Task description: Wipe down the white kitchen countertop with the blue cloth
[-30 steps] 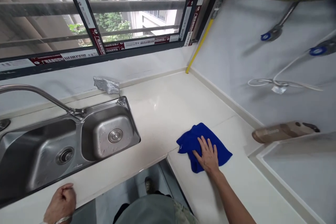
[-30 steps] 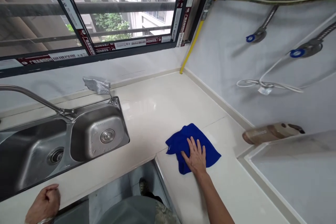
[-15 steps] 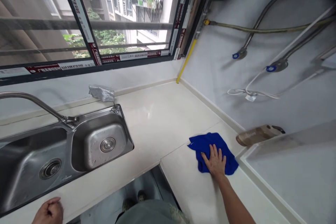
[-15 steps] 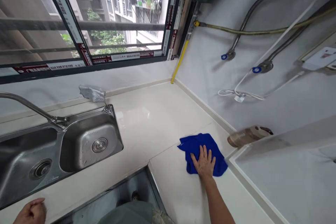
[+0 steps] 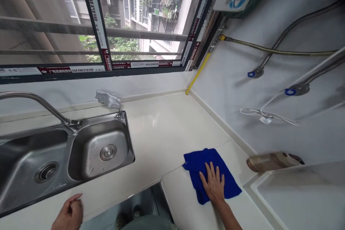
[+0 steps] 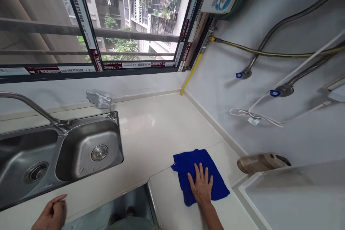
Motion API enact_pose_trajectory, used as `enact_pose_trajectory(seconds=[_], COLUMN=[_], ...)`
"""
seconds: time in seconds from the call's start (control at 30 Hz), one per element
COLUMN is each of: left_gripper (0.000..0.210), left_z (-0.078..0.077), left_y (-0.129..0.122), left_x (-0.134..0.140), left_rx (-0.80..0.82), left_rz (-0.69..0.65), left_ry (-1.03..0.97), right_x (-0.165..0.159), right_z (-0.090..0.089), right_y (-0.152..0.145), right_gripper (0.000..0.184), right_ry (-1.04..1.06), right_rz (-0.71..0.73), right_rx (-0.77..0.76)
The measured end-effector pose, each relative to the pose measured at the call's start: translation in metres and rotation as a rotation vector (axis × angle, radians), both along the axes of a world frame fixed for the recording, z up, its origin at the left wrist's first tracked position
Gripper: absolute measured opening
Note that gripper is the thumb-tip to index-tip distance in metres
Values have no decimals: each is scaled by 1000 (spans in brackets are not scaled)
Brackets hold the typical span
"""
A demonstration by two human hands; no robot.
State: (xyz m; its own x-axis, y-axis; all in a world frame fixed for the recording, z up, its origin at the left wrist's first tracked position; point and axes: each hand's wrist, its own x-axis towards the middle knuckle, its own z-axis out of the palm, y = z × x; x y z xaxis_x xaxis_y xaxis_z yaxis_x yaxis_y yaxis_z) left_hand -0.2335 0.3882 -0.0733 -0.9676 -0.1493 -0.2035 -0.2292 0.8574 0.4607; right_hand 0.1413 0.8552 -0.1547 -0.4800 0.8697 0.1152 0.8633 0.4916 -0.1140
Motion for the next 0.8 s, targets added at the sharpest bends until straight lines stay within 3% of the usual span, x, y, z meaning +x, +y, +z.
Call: enact_pose_trajectory(seconds=[0.17, 0.37, 0.6, 0.8], left_gripper=[38, 28, 17, 23], left_z=[-4, -26, -14, -13], left_y=[25, 14, 19, 33], left_x=[5, -4, -22, 9], left_rx=[25, 124, 112, -113], left_rz=[117, -60, -161, -2], left_ry=[-32, 110, 20, 111], right_x=[7, 11, -2, -9], right_z=[2, 5, 12, 9], right_y=[55, 123, 189, 225], right_gripper=[78, 77, 79, 81], right_ry=[3, -17, -38, 17], right_rz=[-23, -48, -121, -174], right_rx=[-7, -21, -76, -120])
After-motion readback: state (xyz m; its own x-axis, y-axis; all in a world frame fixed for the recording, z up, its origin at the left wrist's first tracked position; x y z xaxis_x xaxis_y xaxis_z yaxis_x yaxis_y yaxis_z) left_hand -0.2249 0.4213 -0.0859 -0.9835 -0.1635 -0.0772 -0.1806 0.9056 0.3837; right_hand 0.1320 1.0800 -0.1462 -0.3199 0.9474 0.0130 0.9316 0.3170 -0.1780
